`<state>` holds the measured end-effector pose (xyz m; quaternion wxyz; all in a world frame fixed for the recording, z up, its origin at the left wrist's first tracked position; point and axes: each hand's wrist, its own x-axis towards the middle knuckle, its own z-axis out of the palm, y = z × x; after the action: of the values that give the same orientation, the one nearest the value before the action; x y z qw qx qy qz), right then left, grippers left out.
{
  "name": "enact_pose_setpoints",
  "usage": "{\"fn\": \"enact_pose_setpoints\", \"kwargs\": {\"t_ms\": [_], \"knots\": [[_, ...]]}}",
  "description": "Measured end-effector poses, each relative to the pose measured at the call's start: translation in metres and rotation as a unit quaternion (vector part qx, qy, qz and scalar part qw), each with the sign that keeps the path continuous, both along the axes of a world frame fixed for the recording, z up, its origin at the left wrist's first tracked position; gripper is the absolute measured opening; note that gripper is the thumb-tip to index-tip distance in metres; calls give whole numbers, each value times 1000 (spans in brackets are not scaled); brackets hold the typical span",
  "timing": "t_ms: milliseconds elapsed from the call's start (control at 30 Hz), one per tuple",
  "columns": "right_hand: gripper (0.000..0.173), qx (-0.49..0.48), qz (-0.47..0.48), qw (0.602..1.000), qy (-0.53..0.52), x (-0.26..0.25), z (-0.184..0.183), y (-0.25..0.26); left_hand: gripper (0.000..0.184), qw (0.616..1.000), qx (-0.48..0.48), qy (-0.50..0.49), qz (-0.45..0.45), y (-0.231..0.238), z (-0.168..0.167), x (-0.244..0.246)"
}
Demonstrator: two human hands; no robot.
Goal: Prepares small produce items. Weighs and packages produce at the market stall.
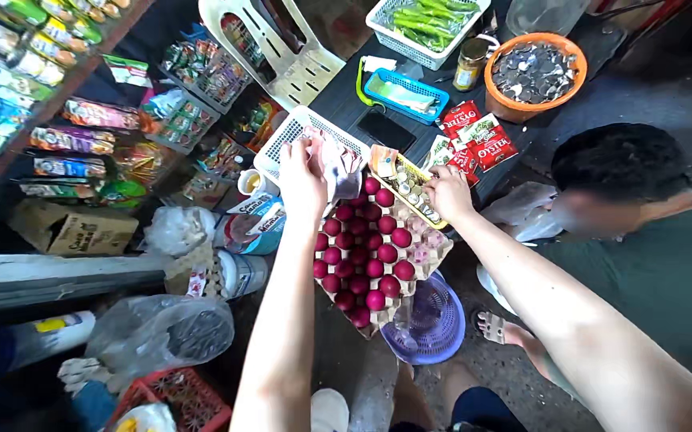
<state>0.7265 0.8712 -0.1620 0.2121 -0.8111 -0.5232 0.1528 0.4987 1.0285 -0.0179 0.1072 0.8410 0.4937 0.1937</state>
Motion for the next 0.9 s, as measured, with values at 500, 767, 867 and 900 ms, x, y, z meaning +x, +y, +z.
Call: {"fn": "enact_pose_setpoints", "kwargs": {"t_ms": [500, 767, 867, 900], "knots": [[33, -246, -93, 960, 97, -31, 46, 22, 21, 848, -314, -425, 37, -247, -33, -101], [37, -243, -202, 935, 161, -49, 54, 30, 36, 792, -366, -485, 56, -255, -6, -91], [43, -244, -212, 931, 173, -46, 52, 33, 30, 805, -354, -476, 3, -257, -7, -97], [45, -250, -222, 925, 182, -44, 56, 34, 29, 806, -354, -474, -11, -258, -12, -102]]}}
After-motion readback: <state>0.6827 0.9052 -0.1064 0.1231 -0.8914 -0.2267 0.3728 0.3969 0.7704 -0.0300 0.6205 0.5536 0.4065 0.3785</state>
